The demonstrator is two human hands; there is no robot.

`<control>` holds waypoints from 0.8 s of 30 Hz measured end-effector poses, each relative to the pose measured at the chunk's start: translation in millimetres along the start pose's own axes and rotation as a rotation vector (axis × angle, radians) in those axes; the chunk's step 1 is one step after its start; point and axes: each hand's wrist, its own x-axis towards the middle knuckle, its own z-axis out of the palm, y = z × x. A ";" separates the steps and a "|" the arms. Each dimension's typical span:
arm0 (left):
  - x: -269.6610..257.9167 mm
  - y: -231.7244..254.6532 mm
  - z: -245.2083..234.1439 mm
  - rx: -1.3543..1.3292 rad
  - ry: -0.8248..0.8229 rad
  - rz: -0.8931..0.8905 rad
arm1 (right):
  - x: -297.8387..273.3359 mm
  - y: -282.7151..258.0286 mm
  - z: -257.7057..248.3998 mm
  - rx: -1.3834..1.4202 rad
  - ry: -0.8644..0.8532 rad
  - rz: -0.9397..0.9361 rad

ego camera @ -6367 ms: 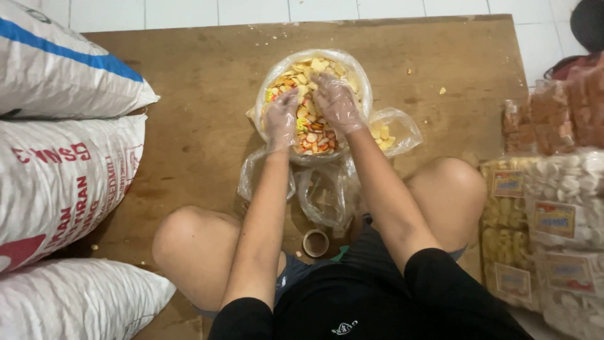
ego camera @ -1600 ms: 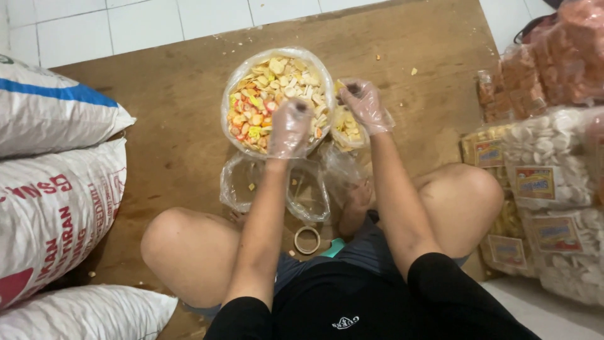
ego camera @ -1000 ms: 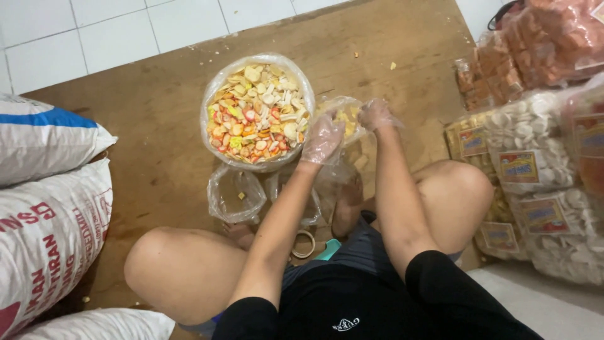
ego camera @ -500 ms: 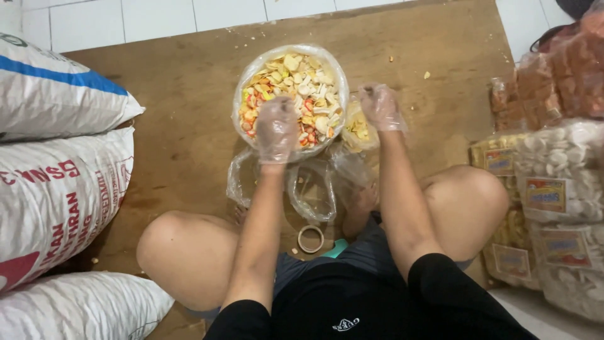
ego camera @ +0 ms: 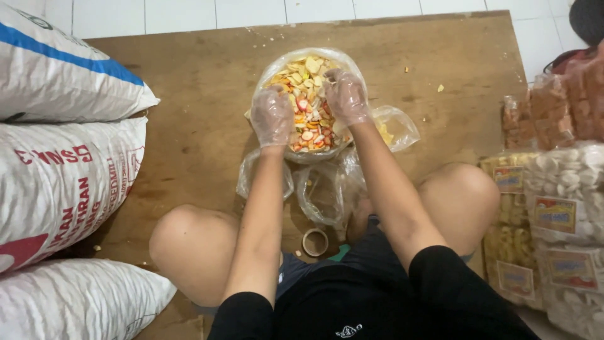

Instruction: The person sits on the floor and uses gloved hands to scoop mixed snack pieces from a large bowl into a smaller plastic bag. The person repeatedly scoops and transfers the snacks, occasionally adjusting the bag's position.

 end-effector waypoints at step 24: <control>54.3 -41.2 46.4 0.420 -0.153 0.179 | 41.0 21.1 70.4 -0.300 -0.342 0.067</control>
